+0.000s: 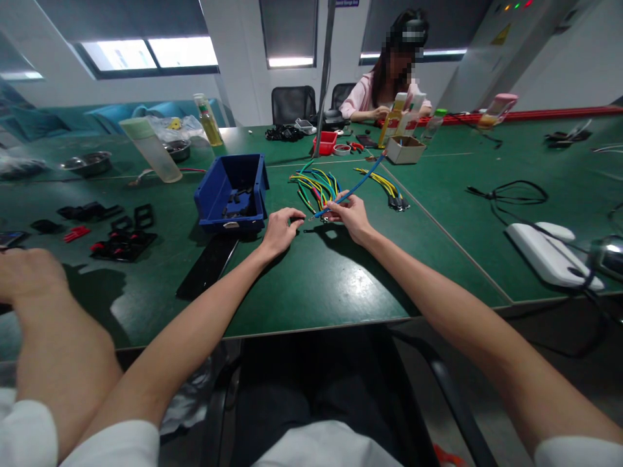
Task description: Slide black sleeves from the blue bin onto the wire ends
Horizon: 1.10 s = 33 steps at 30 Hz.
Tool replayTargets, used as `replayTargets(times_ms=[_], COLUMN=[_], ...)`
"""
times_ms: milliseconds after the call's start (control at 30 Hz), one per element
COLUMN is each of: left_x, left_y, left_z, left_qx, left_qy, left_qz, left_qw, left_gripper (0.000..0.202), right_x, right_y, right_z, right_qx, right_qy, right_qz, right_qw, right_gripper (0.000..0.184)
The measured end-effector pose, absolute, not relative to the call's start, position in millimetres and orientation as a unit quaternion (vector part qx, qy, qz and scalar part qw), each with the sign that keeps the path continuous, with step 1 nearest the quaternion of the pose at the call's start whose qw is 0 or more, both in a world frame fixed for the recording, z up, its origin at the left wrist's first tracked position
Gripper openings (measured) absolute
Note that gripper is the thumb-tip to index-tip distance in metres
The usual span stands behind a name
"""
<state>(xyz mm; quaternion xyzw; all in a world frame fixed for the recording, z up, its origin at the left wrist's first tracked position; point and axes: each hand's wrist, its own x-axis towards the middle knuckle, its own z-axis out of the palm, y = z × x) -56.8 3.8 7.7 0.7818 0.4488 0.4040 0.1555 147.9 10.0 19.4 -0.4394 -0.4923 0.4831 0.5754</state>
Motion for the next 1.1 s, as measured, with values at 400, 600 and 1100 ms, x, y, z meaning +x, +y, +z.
replayTargets(times_ms=[400,600,1100], left_x=[-51.2,-50.2,-51.7], left_y=[-2.8,-5.3,-3.0], left_z=[9.5,11.4,8.8], left_qx=[0.788,0.784,0.771], left_qy=[0.437,0.435,0.448], left_qz=[0.402,0.409,0.419], left_qw=[0.159,0.172,0.172], left_gripper=[0.016,0.016,0.017], right_x=[149.7,148.0,149.8], right_y=[11.7,9.5,10.0], right_z=[16.7,18.7,18.5], right_qx=[-0.427,-0.419,-0.406], right_qy=[-0.500,-0.493,-0.480], right_qz=[0.481,0.498,0.517], right_qw=[0.580,0.578,0.581], right_gripper=[0.043,0.044,0.043])
